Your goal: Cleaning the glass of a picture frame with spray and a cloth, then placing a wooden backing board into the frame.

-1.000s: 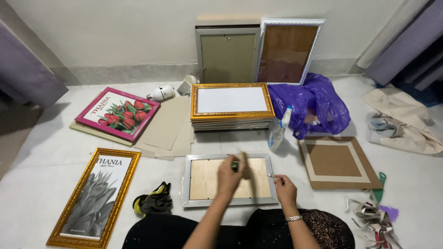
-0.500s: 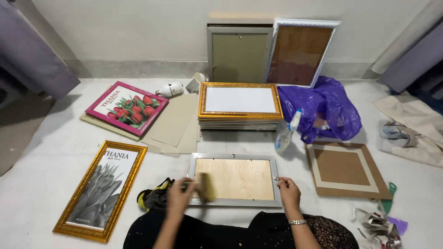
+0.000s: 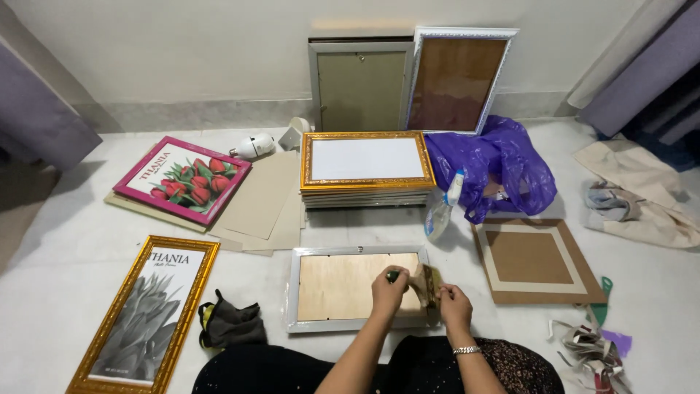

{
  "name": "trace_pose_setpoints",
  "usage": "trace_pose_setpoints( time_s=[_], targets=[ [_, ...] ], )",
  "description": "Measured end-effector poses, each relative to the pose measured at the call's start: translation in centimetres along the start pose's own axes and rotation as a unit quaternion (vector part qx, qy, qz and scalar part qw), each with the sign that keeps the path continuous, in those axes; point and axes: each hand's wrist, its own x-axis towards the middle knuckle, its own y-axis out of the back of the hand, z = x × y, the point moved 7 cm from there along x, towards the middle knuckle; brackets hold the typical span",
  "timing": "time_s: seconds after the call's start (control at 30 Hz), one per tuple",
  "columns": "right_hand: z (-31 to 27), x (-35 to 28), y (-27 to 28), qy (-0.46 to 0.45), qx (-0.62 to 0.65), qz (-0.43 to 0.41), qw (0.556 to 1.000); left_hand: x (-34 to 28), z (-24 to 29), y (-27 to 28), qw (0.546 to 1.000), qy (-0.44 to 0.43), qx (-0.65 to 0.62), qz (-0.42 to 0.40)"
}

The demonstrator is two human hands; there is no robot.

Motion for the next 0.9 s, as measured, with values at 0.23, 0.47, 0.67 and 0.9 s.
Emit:
trace_pose_setpoints(
  time_s=[0.23, 0.47, 0.67, 0.9],
  targets=[
    [-1.2, -1.0, -0.2, 0.003, 0.056, -0.018, 0.998, 2.2, -0.1, 9.4, 0.981, -0.146, 0.103, 0.076],
    [-3.1, -1.6, -0.8, -0.002, 0.042, -0.044, 0.998, 1.4, 6.3, 21.1, 0.873, -0.138, 0.393, 0.254],
    [-3.3, -1.8, -0.3, -0.018, 0.036, -0.039, 0.998, 6.2, 4.5, 6.7, 0.966, -0.156, 0.162, 0.125],
    [-1.4, -0.8, 0.0, -0.027, 0.083, -0.033, 0.996, 9.6, -2.8, 3.1, 0.991, -0.054, 0.086, 0.081]
  ],
)
